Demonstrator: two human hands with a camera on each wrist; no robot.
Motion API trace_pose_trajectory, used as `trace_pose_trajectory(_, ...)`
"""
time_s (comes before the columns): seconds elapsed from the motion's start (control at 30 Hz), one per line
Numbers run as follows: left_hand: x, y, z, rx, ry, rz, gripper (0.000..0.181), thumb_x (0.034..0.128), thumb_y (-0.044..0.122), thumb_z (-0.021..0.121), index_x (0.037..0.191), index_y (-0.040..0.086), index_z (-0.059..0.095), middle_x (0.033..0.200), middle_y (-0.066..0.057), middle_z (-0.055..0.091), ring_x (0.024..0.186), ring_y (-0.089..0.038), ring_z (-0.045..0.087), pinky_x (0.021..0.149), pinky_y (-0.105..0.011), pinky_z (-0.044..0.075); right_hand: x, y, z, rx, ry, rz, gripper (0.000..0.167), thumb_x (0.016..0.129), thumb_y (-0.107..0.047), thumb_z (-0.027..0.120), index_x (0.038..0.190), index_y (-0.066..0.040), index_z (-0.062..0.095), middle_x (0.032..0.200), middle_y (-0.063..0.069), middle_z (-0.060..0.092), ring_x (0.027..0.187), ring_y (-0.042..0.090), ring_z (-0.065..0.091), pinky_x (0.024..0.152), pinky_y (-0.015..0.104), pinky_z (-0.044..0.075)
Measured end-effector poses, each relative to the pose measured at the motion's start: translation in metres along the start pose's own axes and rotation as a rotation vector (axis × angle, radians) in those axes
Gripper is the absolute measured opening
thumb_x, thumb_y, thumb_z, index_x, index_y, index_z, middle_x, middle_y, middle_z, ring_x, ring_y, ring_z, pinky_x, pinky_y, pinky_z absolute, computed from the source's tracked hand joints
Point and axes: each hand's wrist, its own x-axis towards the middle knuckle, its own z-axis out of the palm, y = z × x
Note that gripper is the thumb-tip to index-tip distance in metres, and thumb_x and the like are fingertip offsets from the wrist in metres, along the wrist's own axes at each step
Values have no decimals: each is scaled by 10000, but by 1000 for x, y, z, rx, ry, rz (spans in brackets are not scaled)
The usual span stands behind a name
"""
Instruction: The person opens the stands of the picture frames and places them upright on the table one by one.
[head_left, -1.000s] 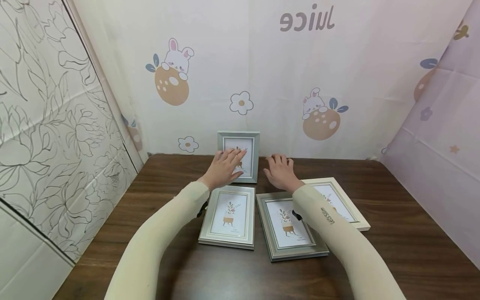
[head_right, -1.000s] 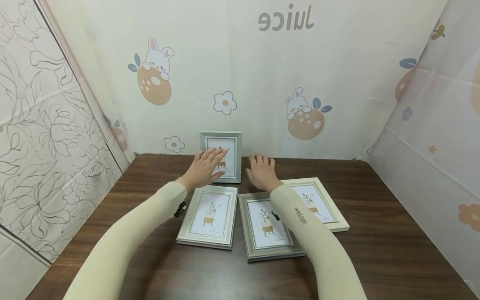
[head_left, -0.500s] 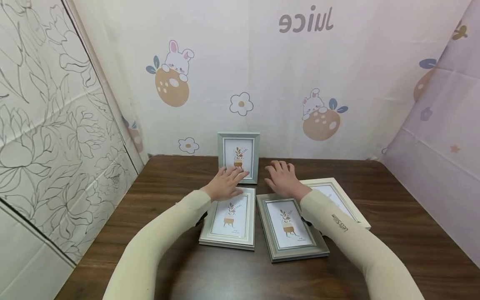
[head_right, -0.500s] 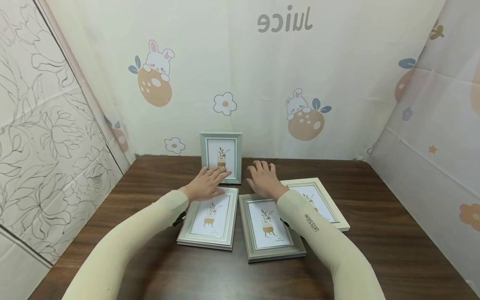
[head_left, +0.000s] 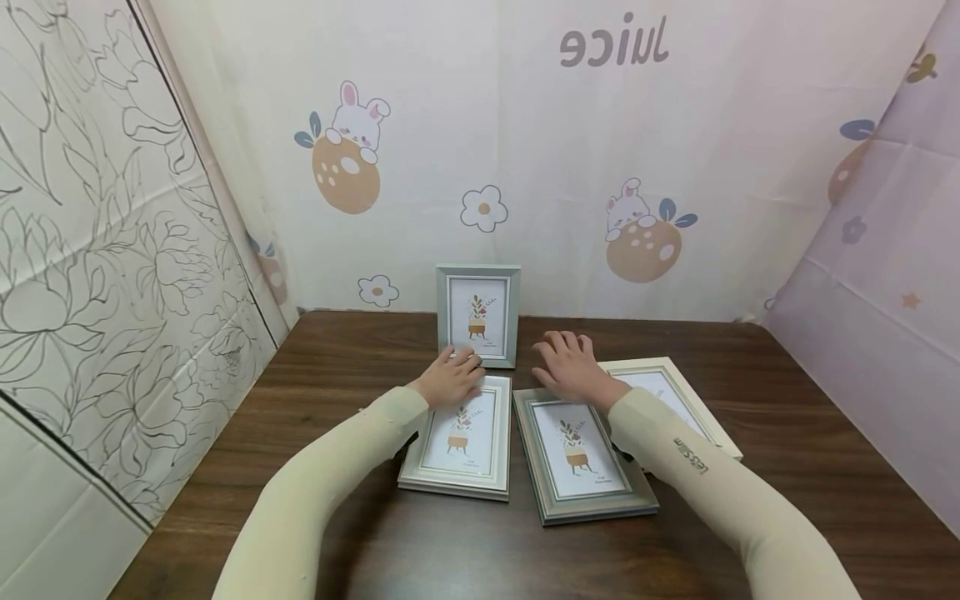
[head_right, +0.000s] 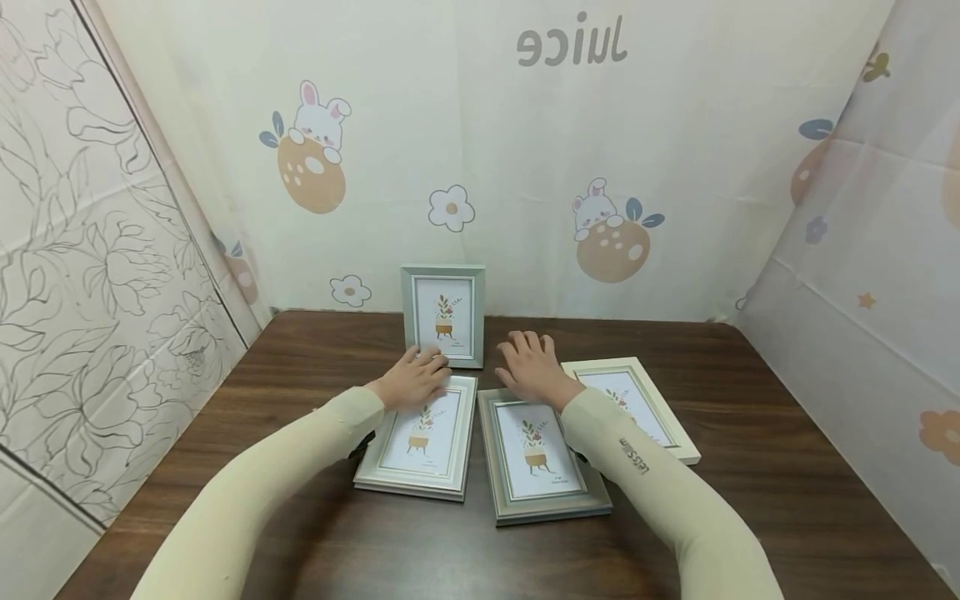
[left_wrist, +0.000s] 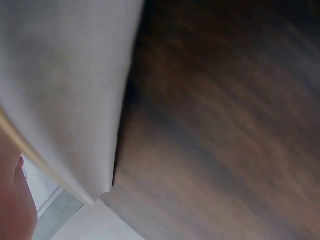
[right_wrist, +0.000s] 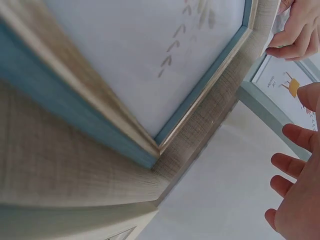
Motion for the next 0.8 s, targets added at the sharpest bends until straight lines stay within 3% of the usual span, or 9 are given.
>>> trace_pose_trajectory(0.23,0,1,0,-71,-9,-14,290,1062,350,444,1227,138,553,1311,-77,500,1280,-263,370,1062,-514,293,-3,1,2,-4,-10,-6,426,1026,-293,530,1356,-24,505,1434,254,379,1333,452,310,1030,649,185)
trace_pose_trajectory(0.37,0,2,-1,-73,-3,-20,277,1060,351,449,1204,140,556,1298,-70,498,1267,-258,374,1054,-505,296,-3,1,3,-4,-17,-5,435,1029,-307,520,1364,-29,503,1441,250,377,1339,447,307,1037,644,181)
trace_pose_trajectory(0.53,0,0,-2,-79,-40,-35,286,1068,357,421,1213,147,550,1312,-62,494,1279,-252,373,1074,-496,275,-4,1,1,-10,-4,-10,436,1026,-304,528,1359,-24,502,1432,253,379,1326,449,313,1024,638,195)
trace_pose_trajectory(0.67,0,-3,-9,-94,-47,-43,264,1068,352,422,1195,152,538,1272,-56,497,1271,-252,388,1093,-499,265,-6,3,-2,-8,15,-10,444,1025,-304,528,1363,-18,498,1431,250,378,1322,445,314,1023,642,194)
trace_pose_trajectory(0.8,0,-9,-19,-109,-14,-58,236,1063,332,444,1174,148,542,1213,-54,519,1229,-254,427,1066,-476,296,-9,5,-6,-4,44,-11,442,1021,-286,532,1364,-10,494,1424,246,379,1318,439,307,1018,639,191)
